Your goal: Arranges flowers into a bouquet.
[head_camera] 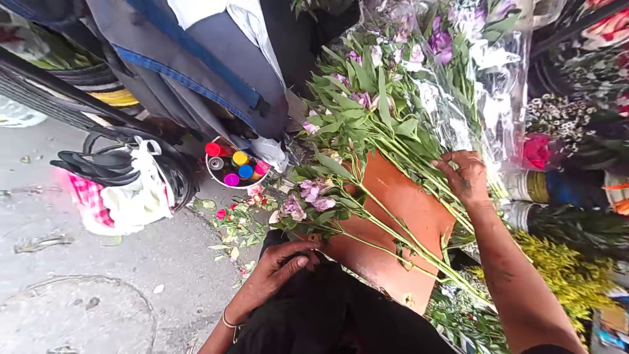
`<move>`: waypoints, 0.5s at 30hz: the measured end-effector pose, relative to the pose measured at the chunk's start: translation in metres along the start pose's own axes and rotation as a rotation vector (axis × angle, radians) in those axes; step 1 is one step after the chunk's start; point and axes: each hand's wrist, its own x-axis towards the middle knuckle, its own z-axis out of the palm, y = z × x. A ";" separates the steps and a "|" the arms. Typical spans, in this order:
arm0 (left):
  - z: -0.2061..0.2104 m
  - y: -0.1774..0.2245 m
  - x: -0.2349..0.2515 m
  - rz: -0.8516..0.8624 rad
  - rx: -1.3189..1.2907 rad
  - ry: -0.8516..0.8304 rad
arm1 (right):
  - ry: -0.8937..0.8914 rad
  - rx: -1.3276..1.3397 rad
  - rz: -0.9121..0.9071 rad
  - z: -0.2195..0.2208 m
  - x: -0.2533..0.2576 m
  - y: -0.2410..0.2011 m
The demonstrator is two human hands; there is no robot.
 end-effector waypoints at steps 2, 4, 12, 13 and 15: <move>0.004 0.001 0.005 0.008 0.006 -0.024 | 0.157 0.061 0.031 -0.024 0.004 -0.016; 0.011 0.000 0.009 0.014 0.020 -0.048 | 0.296 -0.048 0.024 -0.044 0.006 -0.030; 0.041 0.013 0.050 0.085 0.194 -0.141 | 0.384 -0.231 -0.156 -0.120 -0.014 -0.073; 0.048 0.018 0.063 0.117 0.184 -0.108 | 0.401 -0.230 -0.206 -0.122 -0.025 -0.081; 0.068 0.031 0.092 0.194 0.089 -0.033 | 0.439 -0.241 -0.279 -0.121 -0.052 -0.099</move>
